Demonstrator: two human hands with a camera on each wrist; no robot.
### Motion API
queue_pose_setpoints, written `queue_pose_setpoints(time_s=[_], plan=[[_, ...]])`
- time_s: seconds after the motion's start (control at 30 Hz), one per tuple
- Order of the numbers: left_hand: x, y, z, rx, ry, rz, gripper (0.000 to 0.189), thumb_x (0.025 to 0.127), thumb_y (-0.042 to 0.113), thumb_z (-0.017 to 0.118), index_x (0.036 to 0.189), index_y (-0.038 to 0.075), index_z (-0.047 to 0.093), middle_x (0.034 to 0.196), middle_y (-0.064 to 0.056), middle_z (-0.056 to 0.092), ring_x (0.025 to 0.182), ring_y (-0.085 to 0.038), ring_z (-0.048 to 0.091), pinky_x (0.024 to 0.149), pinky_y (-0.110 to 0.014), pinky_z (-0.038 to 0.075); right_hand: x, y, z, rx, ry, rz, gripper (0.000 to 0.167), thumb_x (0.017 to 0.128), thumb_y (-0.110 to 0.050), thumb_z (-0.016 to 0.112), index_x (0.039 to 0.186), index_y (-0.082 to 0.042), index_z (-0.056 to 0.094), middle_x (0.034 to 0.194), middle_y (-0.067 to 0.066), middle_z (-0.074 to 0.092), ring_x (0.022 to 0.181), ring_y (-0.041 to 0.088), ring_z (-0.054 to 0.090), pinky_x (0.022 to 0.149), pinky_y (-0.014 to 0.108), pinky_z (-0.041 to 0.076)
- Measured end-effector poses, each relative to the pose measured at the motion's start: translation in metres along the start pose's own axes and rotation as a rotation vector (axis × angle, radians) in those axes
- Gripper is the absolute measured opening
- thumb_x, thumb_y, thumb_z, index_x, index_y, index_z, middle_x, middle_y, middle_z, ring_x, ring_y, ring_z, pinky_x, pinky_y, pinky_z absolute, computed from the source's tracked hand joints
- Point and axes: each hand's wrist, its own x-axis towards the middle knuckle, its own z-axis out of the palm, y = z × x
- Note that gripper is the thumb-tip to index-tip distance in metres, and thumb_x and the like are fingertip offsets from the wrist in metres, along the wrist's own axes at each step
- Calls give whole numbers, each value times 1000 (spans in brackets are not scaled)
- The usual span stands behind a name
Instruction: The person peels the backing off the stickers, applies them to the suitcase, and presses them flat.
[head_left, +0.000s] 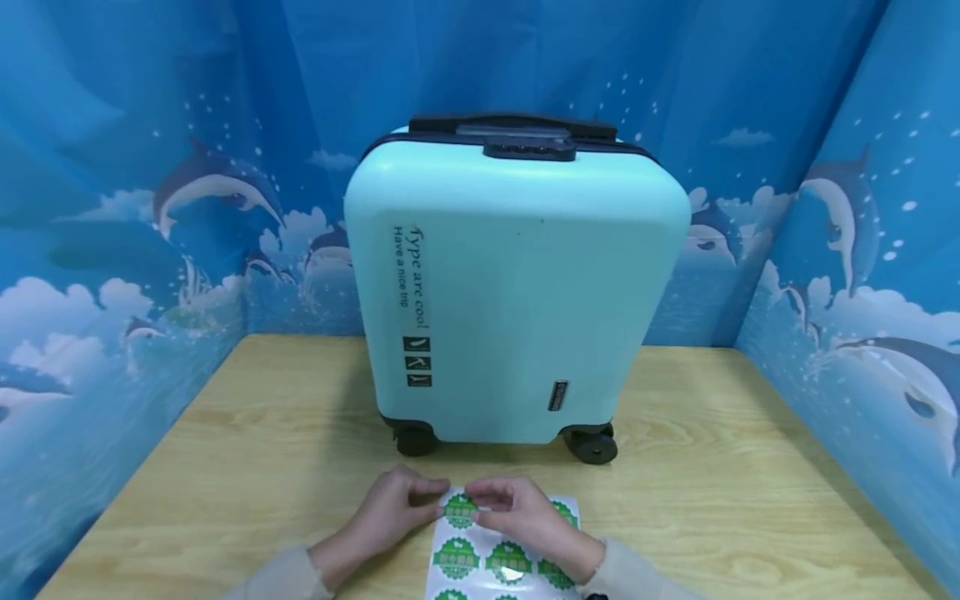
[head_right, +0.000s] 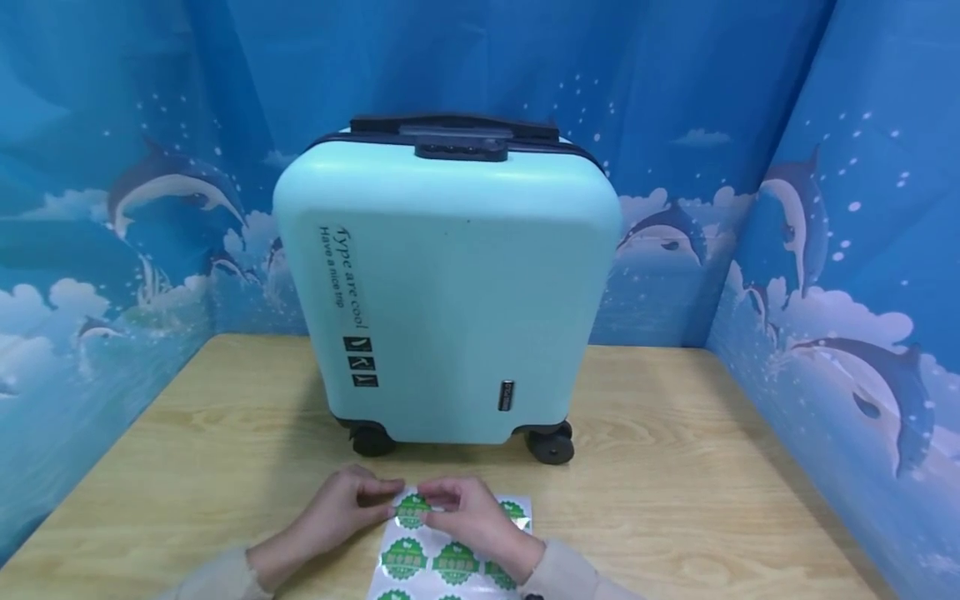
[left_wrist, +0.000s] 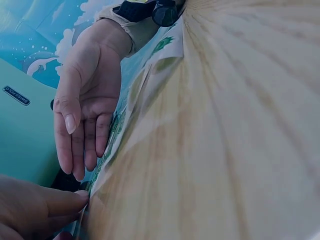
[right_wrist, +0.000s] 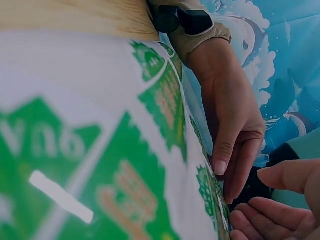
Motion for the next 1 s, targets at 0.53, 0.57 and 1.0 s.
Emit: queue_pose_setpoints(time_s=[0.53,0.57,1.0], plan=[[-3,3,4,27,3,36,30,76,14,75,105,11,71,102,-1,71,94,-17,65,83,-40,51,-1,5,3,-20,-19,-33,35,88,-14,64,121,-2,59,119,13,62,110,26,59,94,38,48],[-3,4,4,13,-2,28,30,76,13,75,105,10,71,102,-3,71,95,-19,66,84,-42,52,-1,6,3,-26,-19,-35,35,88,-14,64,120,-2,59,119,13,62,110,26,59,94,38,48],[13,7,-3,-319,-68,-167,26,78,14,74,100,0,70,100,-15,70,94,-25,66,84,-39,53,-2,2,-3,-57,-8,-39,36,88,-16,64,121,-3,59,121,13,62,111,27,58,94,38,48]])
